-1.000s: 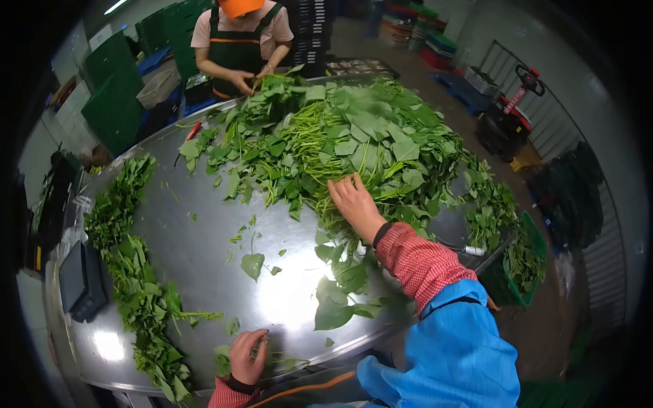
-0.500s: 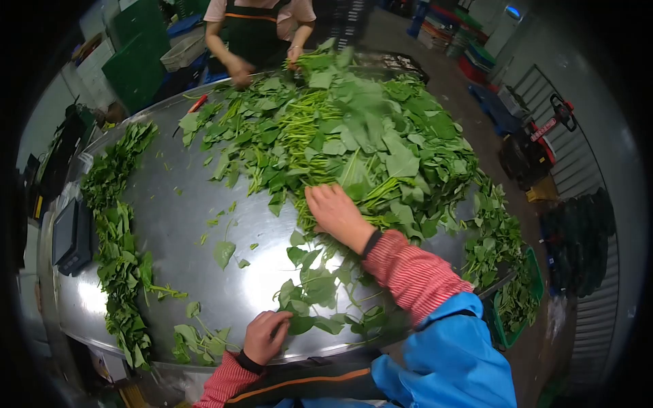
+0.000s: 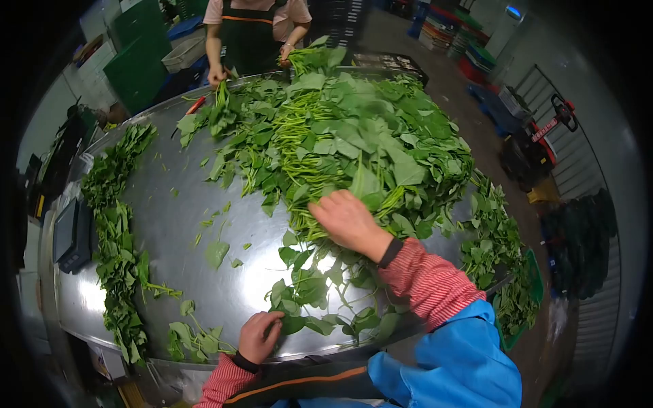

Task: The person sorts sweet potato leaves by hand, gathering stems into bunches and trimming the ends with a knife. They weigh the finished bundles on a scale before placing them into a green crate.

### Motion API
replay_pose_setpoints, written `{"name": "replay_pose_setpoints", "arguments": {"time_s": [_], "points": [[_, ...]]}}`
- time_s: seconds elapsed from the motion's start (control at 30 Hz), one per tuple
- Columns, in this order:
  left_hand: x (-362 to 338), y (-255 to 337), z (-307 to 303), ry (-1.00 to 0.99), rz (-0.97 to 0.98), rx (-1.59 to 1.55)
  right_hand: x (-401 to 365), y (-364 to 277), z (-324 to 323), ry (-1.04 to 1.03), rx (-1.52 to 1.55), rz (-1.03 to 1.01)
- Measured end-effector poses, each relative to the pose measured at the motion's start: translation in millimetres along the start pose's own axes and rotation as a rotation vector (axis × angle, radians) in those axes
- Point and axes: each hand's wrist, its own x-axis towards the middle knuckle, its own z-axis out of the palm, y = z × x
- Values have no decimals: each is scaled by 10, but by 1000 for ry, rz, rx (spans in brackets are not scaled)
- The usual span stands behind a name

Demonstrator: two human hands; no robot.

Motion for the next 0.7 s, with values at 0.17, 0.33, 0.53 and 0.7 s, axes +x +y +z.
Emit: {"name": "replay_pose_setpoints", "arguments": {"time_s": [0.17, 0.33, 0.53, 0.7], "points": [[75, -49, 57, -7, 43, -9, -100, 138, -395, -28, 163, -9], [89, -78, 80, 11, 32, -63, -183, 252, -631, 2, 256, 62], [387, -97, 158, -24, -179, -379, -269, 423, -832, 69, 324, 197], [1068, -31, 326, -44, -278, -811, -111, 68, -547, -52, 70, 161]]}}
